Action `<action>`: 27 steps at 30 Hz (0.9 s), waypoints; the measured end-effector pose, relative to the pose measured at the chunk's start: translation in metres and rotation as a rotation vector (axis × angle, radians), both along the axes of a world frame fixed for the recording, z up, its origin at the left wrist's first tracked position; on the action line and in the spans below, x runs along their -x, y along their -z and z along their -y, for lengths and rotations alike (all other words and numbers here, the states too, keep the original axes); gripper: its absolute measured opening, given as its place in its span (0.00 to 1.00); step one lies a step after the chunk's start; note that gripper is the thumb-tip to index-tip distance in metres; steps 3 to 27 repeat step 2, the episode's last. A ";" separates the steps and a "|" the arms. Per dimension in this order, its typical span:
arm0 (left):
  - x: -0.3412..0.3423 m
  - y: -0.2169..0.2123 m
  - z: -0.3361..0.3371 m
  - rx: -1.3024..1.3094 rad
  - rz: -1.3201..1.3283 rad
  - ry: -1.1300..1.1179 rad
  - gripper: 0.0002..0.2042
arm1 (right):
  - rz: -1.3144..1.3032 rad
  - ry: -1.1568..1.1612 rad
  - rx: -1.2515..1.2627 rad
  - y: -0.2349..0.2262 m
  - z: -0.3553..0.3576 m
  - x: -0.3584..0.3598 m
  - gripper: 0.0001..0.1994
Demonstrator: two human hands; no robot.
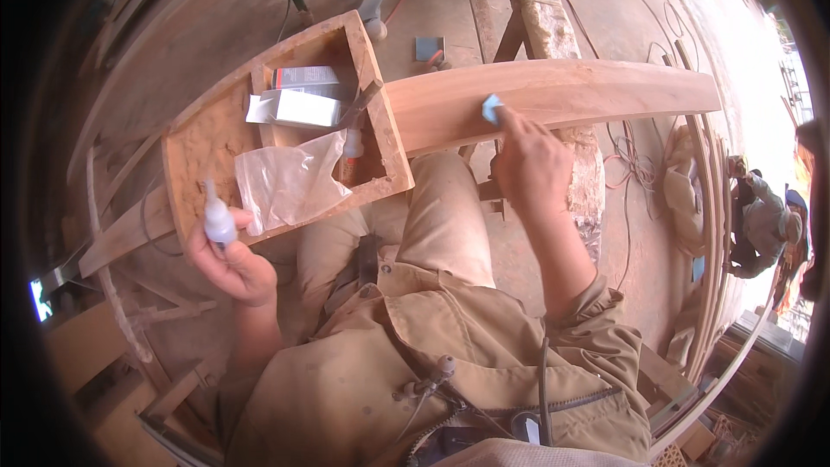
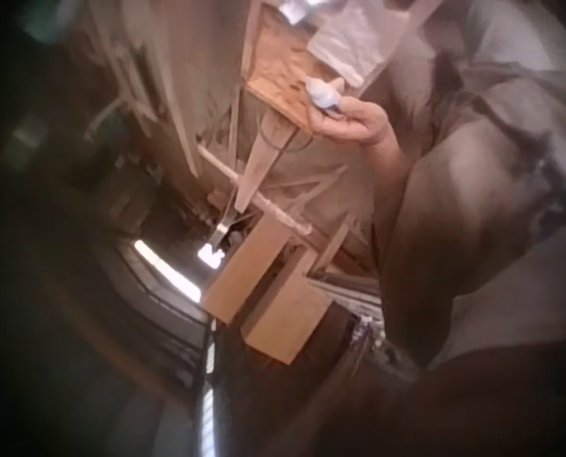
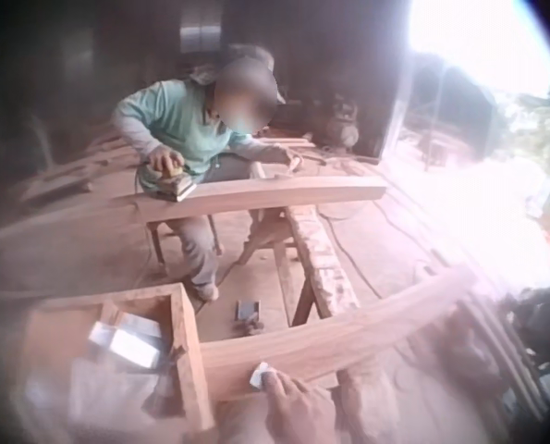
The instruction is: The person applies a brown filler to a knot in a wooden plank using a small white tube, then smooths the filler with a blue sanding block. The person repeats this process on multiple knots along the plank.
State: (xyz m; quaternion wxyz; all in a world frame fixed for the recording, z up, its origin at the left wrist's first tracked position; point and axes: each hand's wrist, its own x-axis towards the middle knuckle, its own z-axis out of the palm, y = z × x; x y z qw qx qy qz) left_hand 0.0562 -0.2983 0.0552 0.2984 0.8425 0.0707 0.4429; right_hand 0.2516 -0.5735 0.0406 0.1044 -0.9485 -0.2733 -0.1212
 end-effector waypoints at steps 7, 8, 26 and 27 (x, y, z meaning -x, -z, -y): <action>0.015 0.007 -0.023 -0.077 -0.011 -0.096 0.23 | -0.078 -0.141 -0.053 0.003 -0.031 0.019 0.13; 0.015 0.007 -0.023 -0.077 -0.011 -0.096 0.23 | -0.078 -0.141 -0.053 0.003 -0.031 0.019 0.13; 0.015 0.007 -0.023 -0.077 -0.011 -0.096 0.23 | -0.078 -0.141 -0.053 0.003 -0.031 0.019 0.13; 0.015 0.007 -0.023 -0.077 -0.011 -0.096 0.23 | -0.078 -0.141 -0.053 0.003 -0.031 0.019 0.13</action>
